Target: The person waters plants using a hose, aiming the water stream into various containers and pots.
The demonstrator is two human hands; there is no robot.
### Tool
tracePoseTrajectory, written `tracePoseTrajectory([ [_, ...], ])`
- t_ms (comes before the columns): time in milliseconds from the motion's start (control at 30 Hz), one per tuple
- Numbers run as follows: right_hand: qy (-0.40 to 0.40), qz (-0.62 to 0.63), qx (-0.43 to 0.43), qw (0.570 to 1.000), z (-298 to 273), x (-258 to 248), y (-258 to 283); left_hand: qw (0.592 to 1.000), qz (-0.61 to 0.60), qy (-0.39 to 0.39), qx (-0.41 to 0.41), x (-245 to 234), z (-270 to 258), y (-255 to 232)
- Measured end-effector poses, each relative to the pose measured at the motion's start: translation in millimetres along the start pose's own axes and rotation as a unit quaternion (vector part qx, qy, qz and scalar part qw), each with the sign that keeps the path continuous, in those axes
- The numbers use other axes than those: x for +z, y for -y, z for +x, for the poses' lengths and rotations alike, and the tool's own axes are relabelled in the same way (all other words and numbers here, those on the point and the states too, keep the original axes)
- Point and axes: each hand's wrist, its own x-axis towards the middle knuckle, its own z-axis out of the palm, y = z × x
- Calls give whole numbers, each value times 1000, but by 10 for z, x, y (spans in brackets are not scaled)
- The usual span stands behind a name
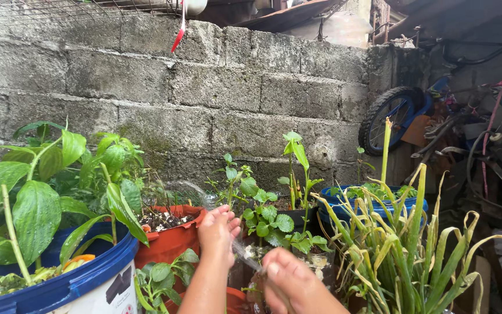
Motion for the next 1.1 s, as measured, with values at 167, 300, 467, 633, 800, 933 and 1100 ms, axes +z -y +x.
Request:
tracePoseTrajectory([
  [167, 41, -10, -33, 999, -31, -75, -5, 999, 14, -15, 33, -163, 45, -284],
  [300, -18, -34, -32, 999, 64, -68, -6, 997, 47, -16, 65, -268, 124, -670],
  [467, 35, -49, -44, 997, 29, 44, -29, 981, 155, -11, 118, -335, 102, -1040],
  [633, 21, -54, -15, 998, -23, 36, 55, 926, 308, -37, 216, -440, 83, -1148],
  [800, 21, -24, -19, 999, -44, 60, 69, 887, 375, -60, 262, -631, 191, -1105],
  [933, 81, -2, -42, 996, -27, 119, 87, 857, 405, -66, 313, -708, 285, -1196],
  [1100, 115, 26, -26, 993, 5, 67, 65, 771, 541, -117, 314, -609, 102, -1647],
])
